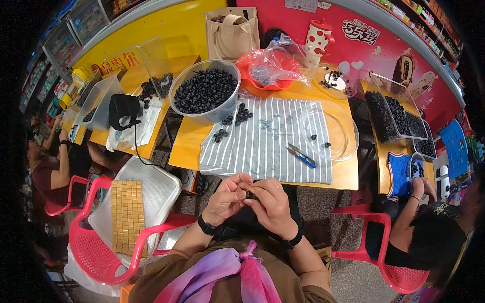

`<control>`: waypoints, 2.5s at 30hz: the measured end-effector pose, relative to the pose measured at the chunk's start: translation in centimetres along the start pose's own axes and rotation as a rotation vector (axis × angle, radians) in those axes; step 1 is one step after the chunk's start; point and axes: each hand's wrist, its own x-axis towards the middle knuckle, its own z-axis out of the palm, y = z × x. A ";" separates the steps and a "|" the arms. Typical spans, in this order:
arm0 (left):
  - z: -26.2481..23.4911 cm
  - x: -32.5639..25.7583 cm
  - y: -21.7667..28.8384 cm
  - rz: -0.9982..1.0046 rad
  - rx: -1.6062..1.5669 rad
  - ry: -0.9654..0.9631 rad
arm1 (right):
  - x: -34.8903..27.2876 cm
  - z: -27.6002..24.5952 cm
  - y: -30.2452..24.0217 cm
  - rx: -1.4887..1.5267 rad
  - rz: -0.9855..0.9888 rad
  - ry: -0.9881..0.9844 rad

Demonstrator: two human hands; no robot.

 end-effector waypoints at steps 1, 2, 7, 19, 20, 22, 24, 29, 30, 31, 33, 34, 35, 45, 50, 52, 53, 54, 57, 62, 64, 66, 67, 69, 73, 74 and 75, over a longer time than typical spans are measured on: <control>0.0 0.0 0.1 0.000 0.002 0.000 | 0.0 0.0 -0.1 0.001 -0.001 0.001; 0.1 0.0 0.1 0.007 0.011 -0.002 | 0.0 0.0 -0.2 0.050 0.041 -0.003; 1.2 0.0 0.7 -0.005 0.026 -0.003 | -0.1 -0.1 -0.5 0.098 0.090 -0.003; 0.2 -0.2 0.8 -0.162 0.193 0.012 | -0.3 -0.1 0.1 -0.098 -0.155 -0.078; 0.0 -0.2 0.9 -0.153 0.188 0.010 | -0.3 -0.2 0.1 -0.100 -0.161 -0.086; -0.4 0.0 1.1 -0.188 0.199 -0.083 | 0.0 -0.6 0.5 -0.041 -0.140 -0.158; 0.0 0.3 0.9 -0.166 0.200 -0.074 | 0.9 -2.1 0.6 0.030 -0.052 -0.240; -0.6 0.1 1.3 -0.120 0.136 -0.004 | 3.4 -7.7 6.2 -0.250 0.296 -0.023; -0.8 0.0 1.4 -0.114 0.129 -0.011 | 4.0 -9.0 7.9 -0.404 0.268 0.023; -1.0 -0.1 1.6 -0.107 0.097 -0.006 | 4.5 -10.3 9.4 -0.540 0.288 0.015; -1.3 -0.1 1.6 -0.098 0.056 -0.008 | 5.1 -12.5 11.2 -0.705 0.383 -0.046; -1.5 -0.2 1.8 -0.096 0.038 -0.017 | 5.3 -13.1 12.2 -0.774 0.421 -0.096; -1.7 -0.3 1.9 -0.096 0.020 -0.026 | 5.3 -13.6 13.3 -0.777 0.413 -0.104; -2.8 -0.9 2.9 -0.048 -0.049 0.048 | 10.8 -2.2 6.5 -0.358 0.202 -0.279; -3.5 -1.2 3.3 0.000 -0.087 0.058 | 13.5 5.7 6.7 -0.438 0.066 -0.398; -3.8 -1.8 3.6 0.014 -0.089 0.086 | 14.2 7.4 7.2 -0.508 0.052 -0.434; -4.1 -2.0 3.7 0.030 -0.100 0.084 | 14.4 8.0 7.5 -0.582 0.047 -0.464; -4.3 -2.2 3.7 0.044 -0.114 0.082 | 14.3 8.4 7.8 -0.584 0.044 -0.466; -4.7 -2.4 3.7 0.062 -0.106 0.112 | 13.7 8.4 7.9 -0.606 0.054 -0.498; -4.6 -1.8 3.0 0.112 -0.186 0.084 | 10.6 4.6 2.2 -0.065 0.153 -0.421; -3.7 -1.5 2.6 0.119 -0.208 0.048 | 7.7 4.0 0.2 -0.115 0.126 -0.356; -2.6 -1.6 2.3 0.127 -0.169 0.089 | 4.7 4.1 -0.6 -0.146 0.173 -0.264; -2.7 -1.5 2.0 0.118 -0.150 0.071 | 3.8 4.0 -0.7 -0.173 0.163 -0.201; -2.6 -1.3 1.2 0.075 -0.126 0.098 | 2.4 4.0 -0.6 -0.201 0.160 -0.117; -2.0 -0.7 0.5 0.007 -0.127 0.152 | 0.9 3.0 0.5 -0.139 0.184 0.002; -1.6 -0.6 0.5 0.009 -0.118 0.187 | 0.8 2.4 0.9 -0.076 0.210 0.027; -2.5 -0.6 0.6 0.002 -0.062 0.119 | 0.7 1.8 1.5 -0.110 0.278 0.106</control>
